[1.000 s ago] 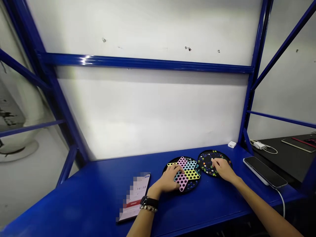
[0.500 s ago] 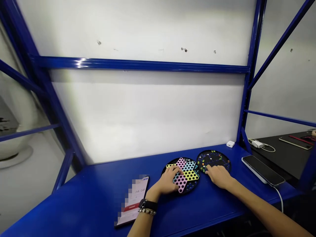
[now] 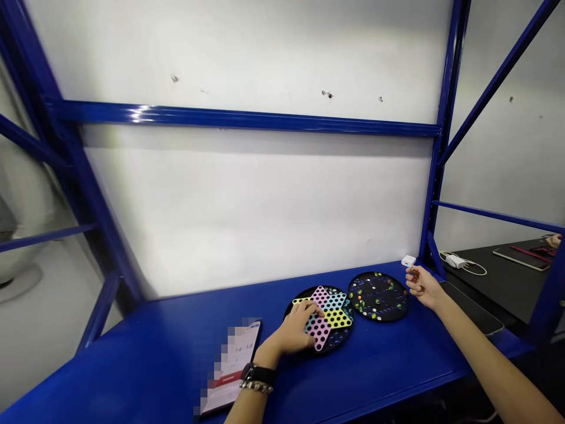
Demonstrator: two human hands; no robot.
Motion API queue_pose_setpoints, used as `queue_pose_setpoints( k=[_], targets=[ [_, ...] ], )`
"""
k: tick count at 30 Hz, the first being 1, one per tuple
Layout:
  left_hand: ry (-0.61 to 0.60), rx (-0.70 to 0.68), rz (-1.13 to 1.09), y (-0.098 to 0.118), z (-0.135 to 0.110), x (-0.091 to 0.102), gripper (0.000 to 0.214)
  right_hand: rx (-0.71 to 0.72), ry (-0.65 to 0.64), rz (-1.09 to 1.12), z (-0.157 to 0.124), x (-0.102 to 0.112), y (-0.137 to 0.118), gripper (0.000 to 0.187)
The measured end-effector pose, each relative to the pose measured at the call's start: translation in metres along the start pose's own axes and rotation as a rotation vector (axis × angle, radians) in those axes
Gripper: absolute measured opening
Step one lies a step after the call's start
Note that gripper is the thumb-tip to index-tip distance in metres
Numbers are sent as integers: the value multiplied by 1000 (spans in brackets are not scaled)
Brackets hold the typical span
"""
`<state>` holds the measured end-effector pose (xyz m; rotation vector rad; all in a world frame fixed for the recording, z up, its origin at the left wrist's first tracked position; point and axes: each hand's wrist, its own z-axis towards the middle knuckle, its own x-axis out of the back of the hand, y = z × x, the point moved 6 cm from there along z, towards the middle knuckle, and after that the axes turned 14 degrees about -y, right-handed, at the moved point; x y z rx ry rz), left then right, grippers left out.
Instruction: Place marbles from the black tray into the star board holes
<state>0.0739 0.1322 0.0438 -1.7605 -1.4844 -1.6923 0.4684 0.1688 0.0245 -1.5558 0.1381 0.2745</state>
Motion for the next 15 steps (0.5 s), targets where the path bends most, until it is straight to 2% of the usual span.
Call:
queue_pose_setpoints(
  k=[2,5,8,11,13,15],
  targets=[
    [0,1,-8,-1,0,0,61,-33,47,-215,1,11,-2,26],
    [-1,-4,-3,-2,0,-1,61,-34,95,-743,3,15,-7,28],
    [-4,-4,-11,-4,1,-1,60,-53,67,-1195,1,3,-7,25],
    [-6,6,-21,-4,0,-1,61,-189,-12,-1621,-4,-13,5,26],
    [-6,2,-19,-2,0,0,61,-267,-59,-1756,-7,-19,14,29],
    [-4,-5,-12,-1,-1,1,60,-313,-80,-1787,-8,-20,19,28]
  ],
)
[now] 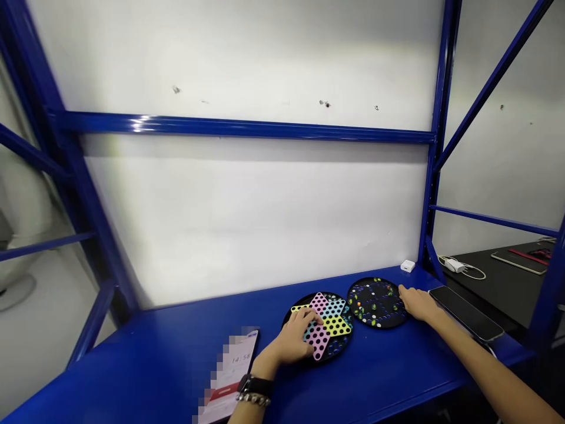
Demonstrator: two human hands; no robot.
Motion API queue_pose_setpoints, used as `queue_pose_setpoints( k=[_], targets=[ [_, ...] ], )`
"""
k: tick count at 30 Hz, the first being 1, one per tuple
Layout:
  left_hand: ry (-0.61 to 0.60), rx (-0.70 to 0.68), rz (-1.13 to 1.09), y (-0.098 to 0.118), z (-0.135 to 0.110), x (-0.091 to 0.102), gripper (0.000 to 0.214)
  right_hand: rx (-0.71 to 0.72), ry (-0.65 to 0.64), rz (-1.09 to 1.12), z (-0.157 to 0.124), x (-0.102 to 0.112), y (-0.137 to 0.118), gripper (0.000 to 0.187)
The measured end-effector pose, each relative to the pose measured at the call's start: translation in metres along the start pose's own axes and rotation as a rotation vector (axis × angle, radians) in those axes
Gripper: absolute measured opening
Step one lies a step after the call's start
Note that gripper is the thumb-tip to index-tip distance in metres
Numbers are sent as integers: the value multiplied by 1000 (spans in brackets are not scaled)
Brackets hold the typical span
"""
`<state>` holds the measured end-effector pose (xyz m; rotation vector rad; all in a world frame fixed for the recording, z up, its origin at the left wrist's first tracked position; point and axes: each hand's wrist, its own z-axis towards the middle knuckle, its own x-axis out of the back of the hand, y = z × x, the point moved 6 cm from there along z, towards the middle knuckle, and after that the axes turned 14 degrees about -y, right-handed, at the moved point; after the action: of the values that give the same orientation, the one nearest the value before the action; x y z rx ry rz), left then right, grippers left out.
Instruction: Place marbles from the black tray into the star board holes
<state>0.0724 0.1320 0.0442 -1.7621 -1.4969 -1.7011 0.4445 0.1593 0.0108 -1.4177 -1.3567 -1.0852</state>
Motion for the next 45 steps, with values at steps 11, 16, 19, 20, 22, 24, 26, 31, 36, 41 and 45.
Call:
queue_pose_setpoints(
  k=[11,16,19,20,22,24,26,31,36,41,45],
  targets=[
    [1,11,10,-1,0,0,60,-24,-19,67,17,10,-1,31],
    [3,12,0,0,-1,1,60,-28,84,38,6,2,-5,39],
    [3,10,-4,0,-1,1,60,-19,76,38,0,-1,0,39],
    [3,9,-5,1,-2,2,60,-14,74,37,-1,-1,1,39],
    [0,9,-13,1,-1,1,60,-4,76,33,-2,-1,1,41],
    [-4,11,-19,1,-1,1,59,-3,77,12,-2,0,-1,42],
    [-5,12,-17,1,-2,1,60,-8,75,-22,-1,1,-4,41],
    [-6,10,-42,4,-3,2,60,-14,78,-33,1,0,-6,39],
    [3,10,-50,3,-4,3,60,-27,74,173,5,-3,9,39],
    [5,1,-40,2,-2,1,60,-40,128,322,19,18,15,49],
    [8,10,-35,2,-3,2,61,-96,119,187,39,31,-3,44]
  ],
)
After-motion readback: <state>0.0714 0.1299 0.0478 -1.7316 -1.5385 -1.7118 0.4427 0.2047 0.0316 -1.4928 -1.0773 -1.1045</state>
